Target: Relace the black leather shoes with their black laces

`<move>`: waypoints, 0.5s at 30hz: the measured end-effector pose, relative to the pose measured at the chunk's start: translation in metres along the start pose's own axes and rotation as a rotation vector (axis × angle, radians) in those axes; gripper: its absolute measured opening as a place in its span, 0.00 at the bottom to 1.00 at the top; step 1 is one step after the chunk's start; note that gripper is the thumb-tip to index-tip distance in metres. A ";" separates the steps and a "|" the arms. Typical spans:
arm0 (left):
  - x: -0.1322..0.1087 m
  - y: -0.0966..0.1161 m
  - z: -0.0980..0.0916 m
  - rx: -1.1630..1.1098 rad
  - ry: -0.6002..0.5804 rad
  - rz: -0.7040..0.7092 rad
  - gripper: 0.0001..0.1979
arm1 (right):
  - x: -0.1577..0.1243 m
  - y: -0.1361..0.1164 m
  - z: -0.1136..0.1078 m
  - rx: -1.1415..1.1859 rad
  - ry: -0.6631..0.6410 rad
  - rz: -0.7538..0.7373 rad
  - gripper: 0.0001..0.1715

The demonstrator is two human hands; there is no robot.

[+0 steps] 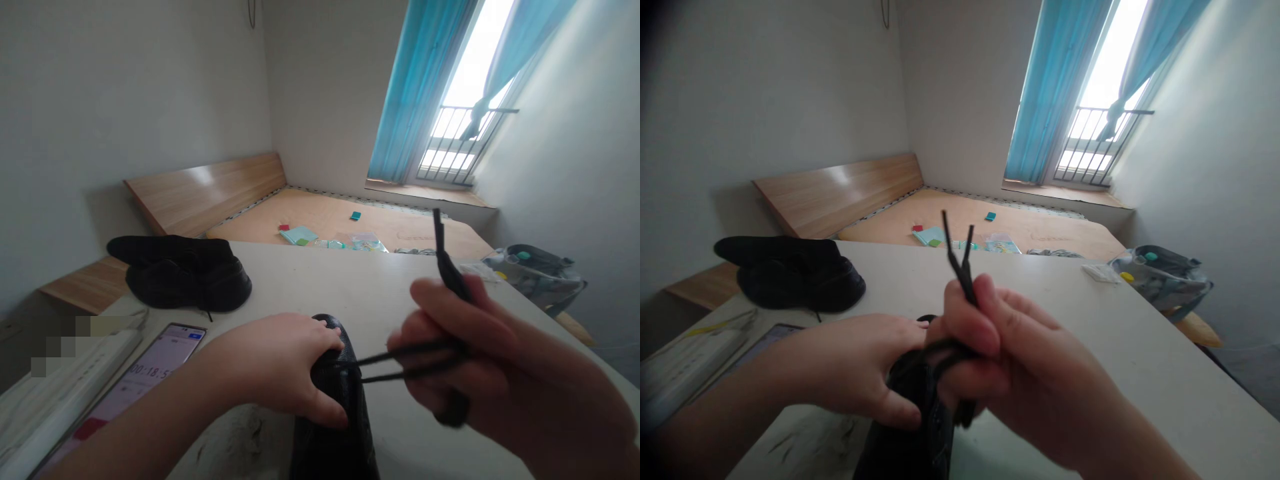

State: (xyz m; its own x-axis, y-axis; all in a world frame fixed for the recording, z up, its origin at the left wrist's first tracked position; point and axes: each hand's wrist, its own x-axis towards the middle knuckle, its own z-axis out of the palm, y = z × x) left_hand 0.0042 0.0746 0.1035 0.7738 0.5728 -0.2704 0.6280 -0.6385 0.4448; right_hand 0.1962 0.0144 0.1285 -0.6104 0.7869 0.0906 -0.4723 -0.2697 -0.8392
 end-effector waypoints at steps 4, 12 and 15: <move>-0.005 -0.004 -0.017 -0.165 0.057 -0.020 0.24 | 0.010 -0.004 -0.010 0.066 0.090 -0.092 0.13; -0.031 0.015 -0.019 -0.449 0.199 -0.014 0.18 | 0.012 -0.003 -0.013 0.049 0.134 -0.148 0.13; -0.031 0.023 -0.013 -0.362 0.259 0.023 0.12 | 0.012 -0.002 -0.010 0.028 0.106 -0.132 0.12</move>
State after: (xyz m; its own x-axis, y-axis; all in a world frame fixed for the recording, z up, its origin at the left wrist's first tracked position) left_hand -0.0065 0.0484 0.1332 0.7122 0.6998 -0.0551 0.5061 -0.4576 0.7311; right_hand 0.1964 0.0295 0.1254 -0.4716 0.8705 0.1407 -0.5623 -0.1739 -0.8084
